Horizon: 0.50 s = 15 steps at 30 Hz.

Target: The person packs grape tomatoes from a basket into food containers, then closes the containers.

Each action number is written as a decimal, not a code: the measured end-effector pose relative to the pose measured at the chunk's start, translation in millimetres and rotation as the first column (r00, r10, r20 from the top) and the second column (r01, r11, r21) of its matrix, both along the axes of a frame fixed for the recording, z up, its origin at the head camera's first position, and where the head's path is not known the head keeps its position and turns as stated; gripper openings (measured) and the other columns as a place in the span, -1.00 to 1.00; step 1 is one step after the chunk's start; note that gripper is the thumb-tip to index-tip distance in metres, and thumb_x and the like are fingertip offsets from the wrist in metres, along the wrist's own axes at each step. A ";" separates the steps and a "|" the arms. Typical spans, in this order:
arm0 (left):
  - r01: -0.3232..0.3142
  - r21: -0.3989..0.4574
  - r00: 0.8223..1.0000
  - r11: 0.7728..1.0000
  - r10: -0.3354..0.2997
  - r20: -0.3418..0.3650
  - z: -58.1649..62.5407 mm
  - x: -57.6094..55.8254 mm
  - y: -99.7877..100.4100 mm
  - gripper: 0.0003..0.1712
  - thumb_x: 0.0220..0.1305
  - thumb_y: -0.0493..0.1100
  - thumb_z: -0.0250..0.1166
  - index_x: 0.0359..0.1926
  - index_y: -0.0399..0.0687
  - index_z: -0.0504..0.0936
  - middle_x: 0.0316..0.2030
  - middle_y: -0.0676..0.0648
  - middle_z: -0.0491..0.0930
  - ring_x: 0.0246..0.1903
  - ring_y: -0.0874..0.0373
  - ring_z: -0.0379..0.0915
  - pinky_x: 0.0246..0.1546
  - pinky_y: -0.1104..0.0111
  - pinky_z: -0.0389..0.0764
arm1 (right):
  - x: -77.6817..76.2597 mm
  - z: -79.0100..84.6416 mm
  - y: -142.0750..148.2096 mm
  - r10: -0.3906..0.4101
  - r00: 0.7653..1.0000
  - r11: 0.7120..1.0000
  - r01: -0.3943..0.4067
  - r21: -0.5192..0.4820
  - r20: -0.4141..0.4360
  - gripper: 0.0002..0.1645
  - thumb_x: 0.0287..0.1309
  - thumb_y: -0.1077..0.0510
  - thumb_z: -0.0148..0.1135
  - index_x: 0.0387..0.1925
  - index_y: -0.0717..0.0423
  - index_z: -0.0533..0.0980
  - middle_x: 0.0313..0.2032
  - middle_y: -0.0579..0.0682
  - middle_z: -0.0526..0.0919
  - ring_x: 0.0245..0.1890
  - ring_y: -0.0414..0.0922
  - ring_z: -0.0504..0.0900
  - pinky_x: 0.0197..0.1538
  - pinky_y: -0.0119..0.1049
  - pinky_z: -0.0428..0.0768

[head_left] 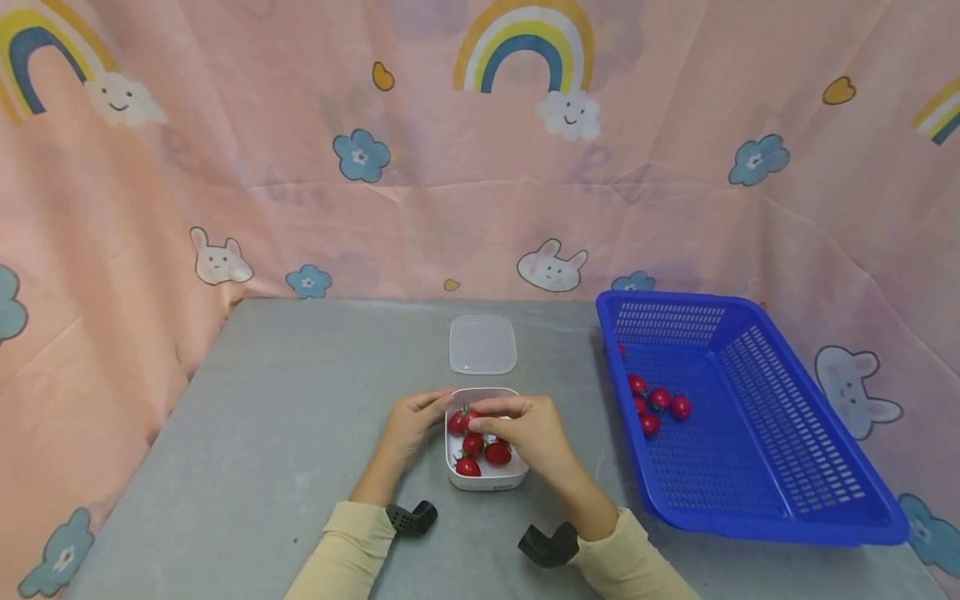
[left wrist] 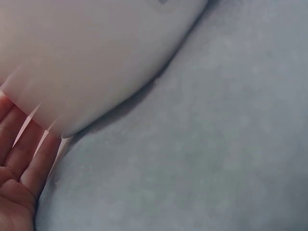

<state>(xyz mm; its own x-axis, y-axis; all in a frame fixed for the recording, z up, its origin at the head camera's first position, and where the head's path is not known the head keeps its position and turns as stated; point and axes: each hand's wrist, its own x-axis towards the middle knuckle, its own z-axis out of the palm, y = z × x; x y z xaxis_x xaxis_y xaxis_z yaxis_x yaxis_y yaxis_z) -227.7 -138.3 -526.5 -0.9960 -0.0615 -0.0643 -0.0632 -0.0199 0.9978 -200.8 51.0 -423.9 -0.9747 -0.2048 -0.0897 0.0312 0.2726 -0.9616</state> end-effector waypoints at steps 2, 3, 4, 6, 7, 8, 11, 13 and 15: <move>0.000 0.014 1.000 1.000 0.000 0.002 -0.6 0.1 0.6 -0.66 0.29 -0.16 0.35 -0.02 -0.33 0.71 -0.03 -0.21 0.73 -0.14 0.33 0.65 0.00 0.35 0.65 | -0.4 -7.2 -3.4 -0.007 1.000 1.000 0.007 0.004 0.011 -0.73 -0.06 0.18 0.55 -0.26 0.19 0.76 -0.29 0.10 0.80 -0.42 -0.27 0.63 -0.30 -0.43 0.60; 0.000 0.025 1.000 1.000 0.000 0.003 -0.7 -0.1 0.9 -0.66 0.29 -0.17 0.34 -0.02 -0.34 0.70 -0.03 -0.22 0.73 -0.15 0.33 0.65 -0.01 0.38 0.65 | -0.7 -10.5 -4.7 -0.010 1.000 1.000 0.010 0.008 0.014 -0.74 -0.06 0.18 0.55 -0.27 0.19 0.76 -0.30 0.09 0.81 -0.41 -0.27 0.64 -0.28 -0.43 0.61; 0.001 0.027 1.000 1.000 -0.001 -0.001 -0.8 0.0 1.2 -0.66 0.29 -0.18 0.35 -0.02 -0.36 0.70 -0.03 -0.23 0.72 -0.15 0.34 0.64 -0.03 0.40 0.65 | -0.8 -13.1 -5.9 -0.016 1.000 1.000 0.016 0.016 0.011 -0.75 -0.06 0.17 0.55 -0.28 0.18 0.77 -0.32 0.08 0.81 -0.39 -0.28 0.64 -0.28 -0.45 0.59; 0.002 0.041 1.000 0.999 -0.002 0.000 -0.6 -0.3 1.3 -0.66 0.30 -0.19 0.34 -0.02 -0.37 0.69 -0.02 -0.25 0.71 -0.16 0.35 0.64 -0.06 0.45 0.64 | -1.7 -18.6 -8.2 -0.029 1.000 0.999 0.029 0.040 -0.004 -0.77 -0.08 0.17 0.56 -0.30 0.14 0.77 -0.36 0.05 0.81 -0.40 -0.28 0.63 -0.29 -0.45 0.56; 0.003 0.043 1.000 0.999 -0.003 -0.003 -0.5 -0.5 1.3 -0.66 0.30 -0.20 0.33 -0.01 -0.39 0.69 -0.02 -0.26 0.71 -0.16 0.35 0.64 -0.07 0.46 0.63 | -2.3 -21.3 -9.4 -0.033 0.999 0.998 0.033 0.051 -0.011 -0.78 -0.09 0.17 0.56 -0.32 0.13 0.78 -0.37 0.05 0.81 -0.41 -0.28 0.63 -0.30 -0.44 0.55; 0.004 0.044 1.000 0.999 -0.004 -0.002 -0.6 -0.8 1.1 -0.66 0.31 -0.20 0.33 -0.01 -0.39 0.69 -0.02 -0.27 0.71 -0.17 0.36 0.64 -0.08 0.47 0.63 | -2.7 -23.8 -10.5 -0.038 0.999 0.997 0.040 0.064 -0.019 -0.79 -0.11 0.17 0.57 -0.34 0.11 0.78 -0.38 0.02 0.81 -0.40 -0.30 0.61 -0.30 -0.44 0.53; 0.004 0.037 1.000 0.999 -0.004 -0.005 -0.4 -0.9 0.3 -0.66 0.30 -0.20 0.33 -0.01 -0.38 0.69 -0.01 -0.26 0.71 -0.16 0.35 0.64 -0.06 0.46 0.63 | -3.7 -30.7 -13.8 -0.047 0.998 0.994 0.050 0.100 -0.039 -0.82 -0.13 0.17 0.58 -0.39 0.08 0.79 -0.40 0.00 0.80 -0.39 -0.31 0.59 -0.31 -0.45 0.52; 0.009 0.024 1.000 1.000 -0.008 -0.008 -0.3 -0.5 -0.1 -0.66 0.30 -0.18 0.33 -0.01 -0.36 0.70 -0.01 -0.24 0.71 -0.16 0.34 0.65 -0.04 0.42 0.64 | -3.4 -34.3 -15.5 -0.053 0.997 0.991 0.059 0.120 -0.053 -0.84 -0.15 0.17 0.59 -0.42 0.08 0.79 -0.40 -0.01 0.80 -0.37 -0.31 0.59 -0.29 -0.46 0.53; 0.014 0.008 1.000 1.000 -0.014 -0.008 -0.3 0.2 -0.3 -0.66 0.30 -0.17 0.33 -0.02 -0.33 0.71 -0.02 -0.22 0.72 -0.15 0.33 0.65 -0.02 0.40 0.64 | -2.3 -37.1 -16.7 -0.059 0.996 0.988 0.067 0.139 -0.064 -0.84 -0.16 0.16 0.60 -0.43 0.07 0.79 -0.41 -0.01 0.80 -0.37 -0.30 0.58 -0.29 -0.46 0.53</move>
<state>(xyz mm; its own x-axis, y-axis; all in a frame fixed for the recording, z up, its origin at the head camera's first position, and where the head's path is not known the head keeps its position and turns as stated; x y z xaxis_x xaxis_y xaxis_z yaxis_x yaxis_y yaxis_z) -227.6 -138.6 -526.8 -0.9972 -0.0474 -0.0571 -0.0558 -0.0274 0.9981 -203.1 34.3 -461.0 -0.9897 -0.1323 -0.0543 -0.0039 0.4044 -0.9146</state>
